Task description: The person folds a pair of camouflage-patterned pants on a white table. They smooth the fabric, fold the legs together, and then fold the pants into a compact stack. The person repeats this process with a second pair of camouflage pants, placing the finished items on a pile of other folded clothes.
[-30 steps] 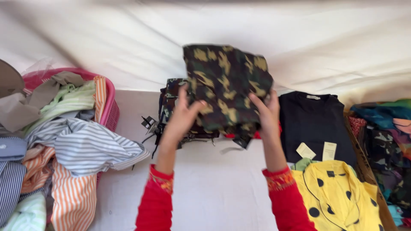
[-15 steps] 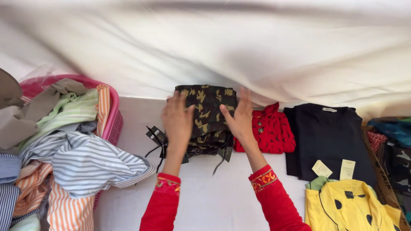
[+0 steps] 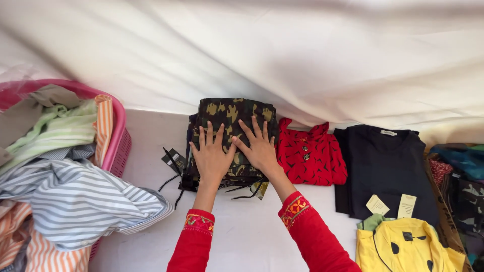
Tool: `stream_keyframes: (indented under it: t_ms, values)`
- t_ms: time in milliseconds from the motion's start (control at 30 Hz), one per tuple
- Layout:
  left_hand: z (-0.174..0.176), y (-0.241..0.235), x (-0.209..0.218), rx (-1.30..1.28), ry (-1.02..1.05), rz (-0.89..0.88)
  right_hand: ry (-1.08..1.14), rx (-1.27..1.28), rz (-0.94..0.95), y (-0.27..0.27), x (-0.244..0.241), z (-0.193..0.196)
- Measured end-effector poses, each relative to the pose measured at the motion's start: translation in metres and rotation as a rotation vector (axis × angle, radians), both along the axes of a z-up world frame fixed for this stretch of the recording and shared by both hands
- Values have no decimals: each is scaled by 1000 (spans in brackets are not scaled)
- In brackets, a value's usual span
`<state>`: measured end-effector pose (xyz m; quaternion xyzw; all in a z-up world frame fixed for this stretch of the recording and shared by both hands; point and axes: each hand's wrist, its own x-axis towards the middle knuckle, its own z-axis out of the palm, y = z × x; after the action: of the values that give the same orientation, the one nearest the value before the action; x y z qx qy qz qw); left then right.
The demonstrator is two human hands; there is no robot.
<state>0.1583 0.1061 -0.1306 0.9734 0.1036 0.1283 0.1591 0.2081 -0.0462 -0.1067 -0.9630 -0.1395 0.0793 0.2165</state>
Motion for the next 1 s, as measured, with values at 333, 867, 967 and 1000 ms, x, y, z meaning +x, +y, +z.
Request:
stream_keyframes:
  t_ms: [333, 867, 967, 1000]
  values:
    - [6, -3, -3, -22, -17, 13, 4, 47, -10, -1, -2, -3]
    - [19, 6, 31, 11, 185, -27, -185, 392, -69, -43, -25, 41]
    - [38, 1, 19, -89, 194, -37, -185, 761, -66, -94, -81, 41]
    - [46, -2, 12, -153, 170, -36, -117, 883, -61, -112, -103, 39]
